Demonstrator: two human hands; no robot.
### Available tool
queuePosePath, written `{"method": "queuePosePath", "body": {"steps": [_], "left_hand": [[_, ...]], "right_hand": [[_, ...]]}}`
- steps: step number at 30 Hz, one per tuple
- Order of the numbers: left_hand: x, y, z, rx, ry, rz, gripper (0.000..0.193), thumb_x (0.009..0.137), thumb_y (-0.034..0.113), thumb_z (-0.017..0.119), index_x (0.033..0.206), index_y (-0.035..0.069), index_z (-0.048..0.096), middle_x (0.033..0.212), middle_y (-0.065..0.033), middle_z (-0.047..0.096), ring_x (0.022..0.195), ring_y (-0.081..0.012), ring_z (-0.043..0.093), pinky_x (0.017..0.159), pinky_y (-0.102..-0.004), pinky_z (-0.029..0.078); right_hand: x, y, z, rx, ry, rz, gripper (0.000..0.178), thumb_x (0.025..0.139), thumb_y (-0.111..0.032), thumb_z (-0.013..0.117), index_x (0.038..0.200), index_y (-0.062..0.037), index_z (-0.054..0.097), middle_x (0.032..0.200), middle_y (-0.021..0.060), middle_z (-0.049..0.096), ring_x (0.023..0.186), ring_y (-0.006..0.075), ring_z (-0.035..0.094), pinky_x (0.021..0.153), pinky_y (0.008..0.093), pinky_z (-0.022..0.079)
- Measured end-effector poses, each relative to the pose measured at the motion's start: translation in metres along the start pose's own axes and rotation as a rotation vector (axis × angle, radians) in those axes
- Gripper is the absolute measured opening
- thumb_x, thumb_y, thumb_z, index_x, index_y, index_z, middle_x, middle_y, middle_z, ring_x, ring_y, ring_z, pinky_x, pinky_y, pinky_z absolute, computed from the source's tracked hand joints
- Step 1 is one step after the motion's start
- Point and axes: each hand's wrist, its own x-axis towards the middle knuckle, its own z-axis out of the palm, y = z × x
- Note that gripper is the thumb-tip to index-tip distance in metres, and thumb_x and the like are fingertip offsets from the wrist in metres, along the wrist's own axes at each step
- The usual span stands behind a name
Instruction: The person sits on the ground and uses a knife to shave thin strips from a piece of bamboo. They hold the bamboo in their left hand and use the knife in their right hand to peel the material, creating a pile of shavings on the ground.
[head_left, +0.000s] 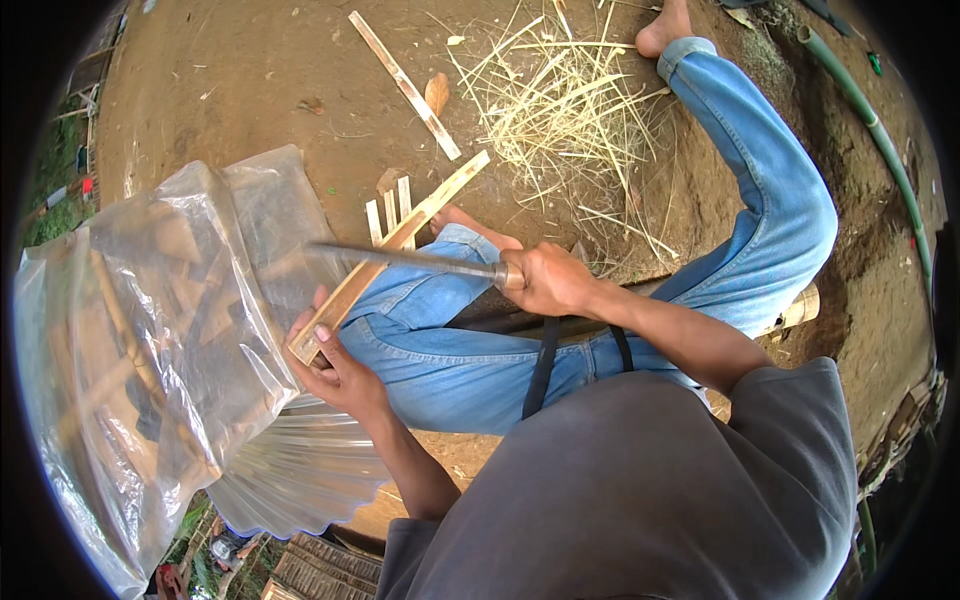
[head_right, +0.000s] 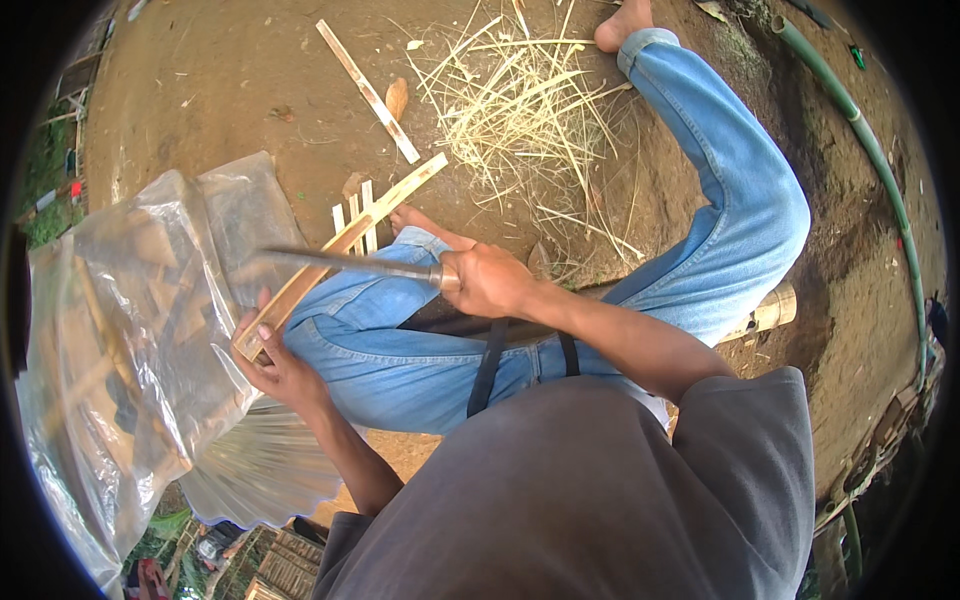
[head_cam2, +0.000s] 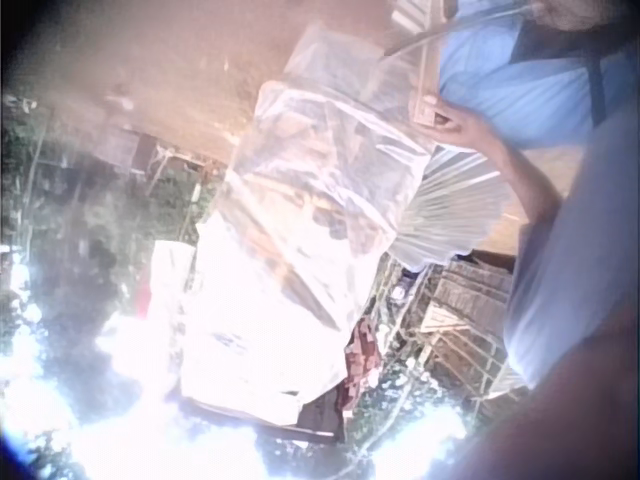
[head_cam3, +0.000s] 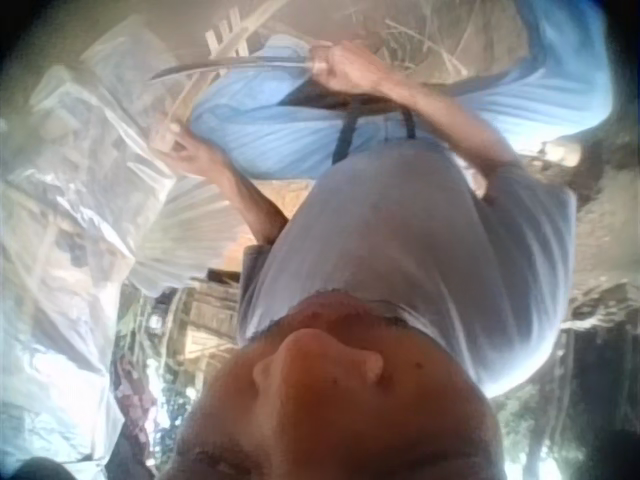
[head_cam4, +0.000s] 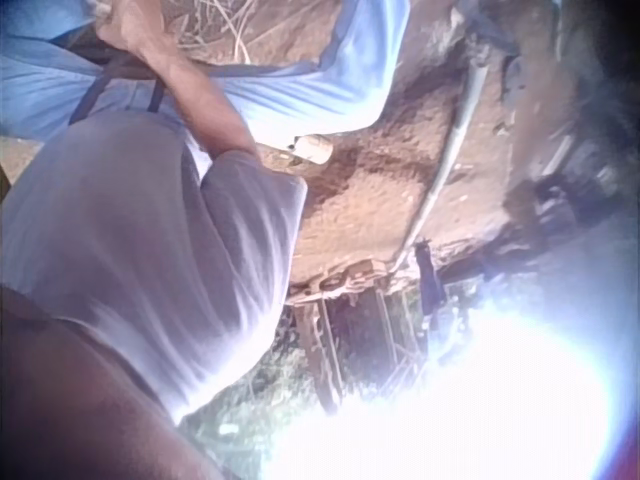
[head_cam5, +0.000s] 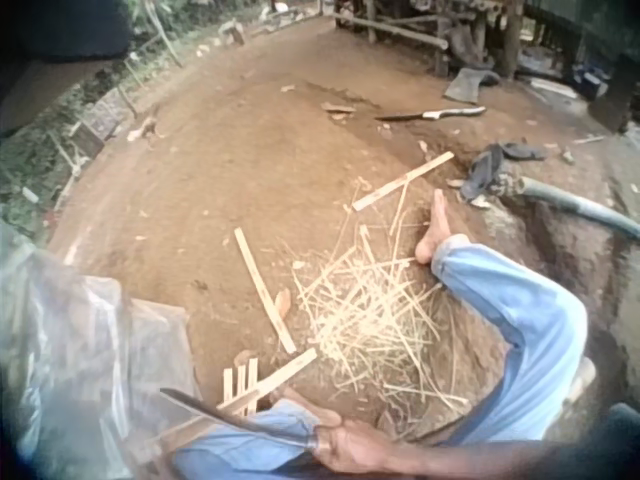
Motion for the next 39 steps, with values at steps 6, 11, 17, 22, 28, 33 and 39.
{"method": "queuePosePath", "body": {"steps": [6, 11, 17, 22, 28, 33, 39], "left_hand": [[-0.009, -0.003, -0.002, 0.031, 0.004, 0.022, 0.032, 0.102, 0.023, 0.051, 0.115, -0.005, 0.045, 0.116, -0.0331, 0.061, 0.111, -0.0308, 0.061, 0.1, -0.0406, 0.044], [-0.008, 0.002, 0.0, 0.024, -0.005, 0.031, 0.03, 0.103, 0.023, 0.049, 0.112, -0.005, 0.044, 0.115, -0.0338, 0.061, 0.112, -0.0316, 0.06, 0.1, -0.0406, 0.044], [-0.01, -0.002, 0.002, 0.079, -0.001, 0.065, 0.03, 0.104, 0.023, 0.047, 0.114, -0.005, 0.042, 0.117, -0.0358, 0.059, 0.11, -0.0315, 0.061, 0.098, -0.039, 0.045], [-0.005, -0.001, 0.005, 0.031, 0.045, 0.01, 0.031, 0.104, 0.022, 0.045, 0.117, -0.006, 0.041, 0.118, -0.0348, 0.059, 0.11, -0.0305, 0.061, 0.093, -0.0368, 0.049], [-0.004, 0.0, 0.007, 0.112, 0.094, -0.008, 0.029, 0.103, 0.018, 0.044, 0.12, -0.004, 0.04, 0.12, -0.0293, 0.06, 0.087, -0.0201, 0.064, 0.072, -0.0271, 0.054], [0.001, 0.001, 0.015, 0.05, 0.134, -0.033, 0.023, 0.102, 0.015, 0.044, 0.118, -0.001, 0.04, 0.117, -0.0255, 0.063, 0.067, -0.0138, 0.058, 0.06, -0.0243, 0.05], [-0.001, -0.007, 0.017, -0.05, 0.176, -0.056, 0.017, 0.102, 0.012, 0.043, 0.115, 0.003, 0.04, 0.108, -0.0216, 0.063, 0.066, -0.0147, 0.058, 0.058, -0.0253, 0.05]], "right_hand": [[0.016, 0.047, -0.001, -0.077, -0.125, 0.537, 0.016, 0.085, -0.015, 0.058, 0.088, -0.0011, 0.064, 0.063, 0.0221, 0.063, 0.051, 0.0362, 0.063, 0.049, 0.047, 0.053], [0.002, 0.024, 0.007, -0.118, -0.015, 0.106, 0.024, 0.082, -0.017, 0.059, 0.094, 0.003, 0.065, 0.065, 0.0247, 0.064, 0.056, 0.0317, 0.067, 0.056, 0.0428, 0.055], [0.029, 0.119, -0.001, -0.126, -0.111, 0.742, 0.023, 0.082, -0.018, 0.059, 0.093, 0.0007, 0.065, 0.071, 0.0253, 0.066, 0.064, 0.0323, 0.068, 0.065, 0.0451, 0.056], [0.017, 0.111, 0.013, -0.073, -0.023, 0.614, 0.029, 0.086, -0.024, 0.057, 0.102, -0.0021, 0.068, 0.091, 0.0276, 0.068, 0.087, 0.0377, 0.068, 0.082, 0.0447, 0.053], [0.027, 0.097, -0.006, -0.039, -0.119, 0.718, 0.026, 0.088, -0.017, 0.056, 0.101, 0.004, 0.064, 0.079, 0.0201, 0.067, 0.059, 0.0302, 0.064, 0.055, 0.04, 0.055], [0.004, 0.017, 0.011, -0.023, -0.066, 0.153, 0.024, 0.084, -0.016, 0.06, 0.101, 0.0004, 0.063, 0.071, 0.0221, 0.067, 0.058, 0.0327, 0.066, 0.058, 0.0425, 0.056], [0.01, 0.021, 0.016, 0.01, -0.048, 0.379, 0.015, 0.081, -0.016, 0.061, 0.088, -0.0032, 0.065, 0.084, 0.0226, 0.069, 0.076, 0.0432, 0.067, 0.071, 0.0503, 0.054]]}}
